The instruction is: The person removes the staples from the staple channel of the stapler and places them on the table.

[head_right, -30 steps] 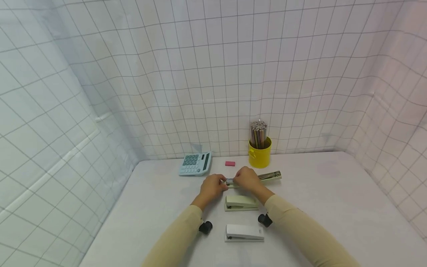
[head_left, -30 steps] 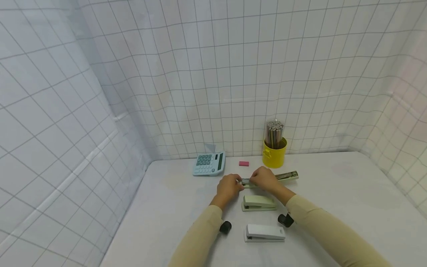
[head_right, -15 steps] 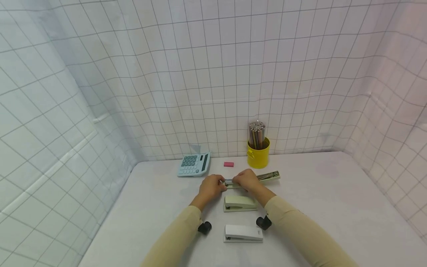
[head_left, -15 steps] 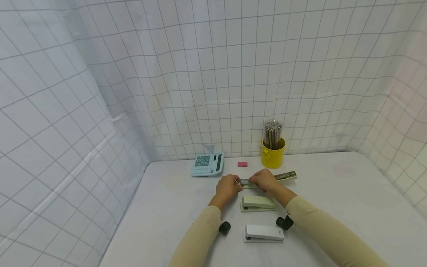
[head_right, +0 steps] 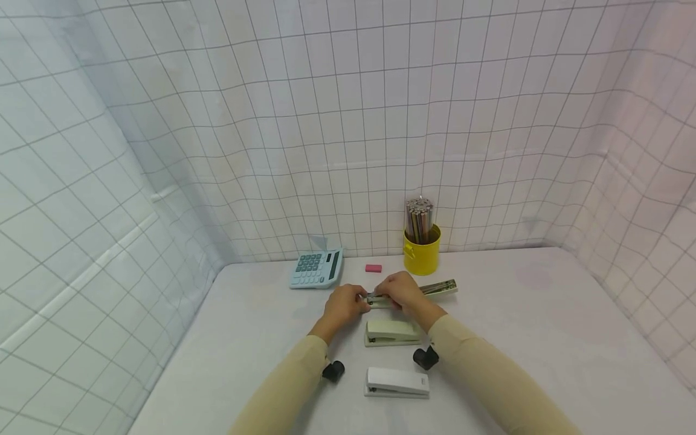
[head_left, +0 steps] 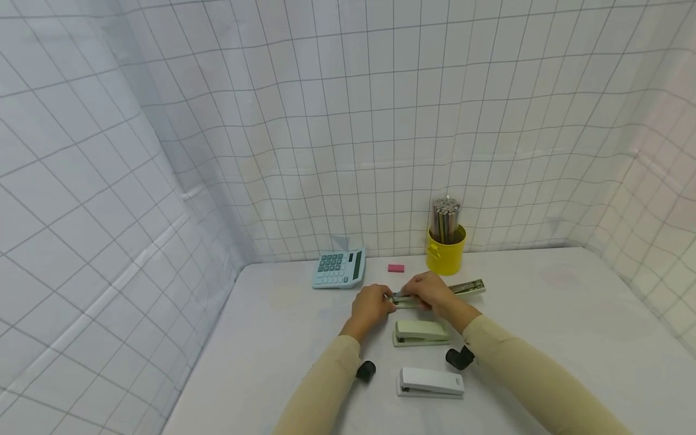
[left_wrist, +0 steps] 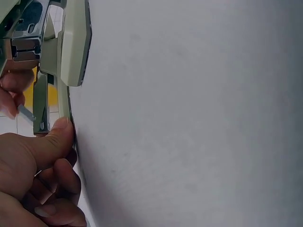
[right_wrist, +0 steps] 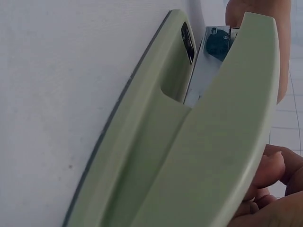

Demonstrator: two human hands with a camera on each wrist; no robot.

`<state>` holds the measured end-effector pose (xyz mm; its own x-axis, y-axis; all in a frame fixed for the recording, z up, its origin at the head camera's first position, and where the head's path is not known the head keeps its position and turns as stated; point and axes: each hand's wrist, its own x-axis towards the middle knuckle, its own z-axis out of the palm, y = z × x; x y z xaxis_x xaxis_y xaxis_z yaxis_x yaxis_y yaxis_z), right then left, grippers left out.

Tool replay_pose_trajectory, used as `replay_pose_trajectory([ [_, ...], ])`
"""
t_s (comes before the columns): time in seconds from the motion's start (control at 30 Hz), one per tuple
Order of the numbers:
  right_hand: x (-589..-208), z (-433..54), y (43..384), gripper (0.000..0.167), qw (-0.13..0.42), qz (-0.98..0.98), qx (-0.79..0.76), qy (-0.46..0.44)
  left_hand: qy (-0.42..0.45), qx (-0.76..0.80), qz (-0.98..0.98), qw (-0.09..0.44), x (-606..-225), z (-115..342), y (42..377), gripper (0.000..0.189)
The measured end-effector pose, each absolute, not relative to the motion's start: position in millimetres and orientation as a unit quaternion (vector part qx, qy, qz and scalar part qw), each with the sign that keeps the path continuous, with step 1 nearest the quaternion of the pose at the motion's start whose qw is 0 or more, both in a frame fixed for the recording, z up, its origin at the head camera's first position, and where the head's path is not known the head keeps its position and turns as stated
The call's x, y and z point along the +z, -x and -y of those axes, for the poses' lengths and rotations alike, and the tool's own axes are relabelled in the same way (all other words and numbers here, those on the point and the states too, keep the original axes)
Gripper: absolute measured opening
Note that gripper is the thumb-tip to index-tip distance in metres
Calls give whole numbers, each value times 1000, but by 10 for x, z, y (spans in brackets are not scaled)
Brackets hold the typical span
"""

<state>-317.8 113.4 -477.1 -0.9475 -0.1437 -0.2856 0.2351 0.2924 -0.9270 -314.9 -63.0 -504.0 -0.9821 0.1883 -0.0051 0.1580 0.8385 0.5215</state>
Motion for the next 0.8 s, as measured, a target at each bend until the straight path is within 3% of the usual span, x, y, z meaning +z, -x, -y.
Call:
replay_pose_trajectory([
  [0.8, -4795, -970, 3214, 16, 156, -812, -562, 28, -102, 278, -955, 10, -5071, 648, 3152, 25],
])
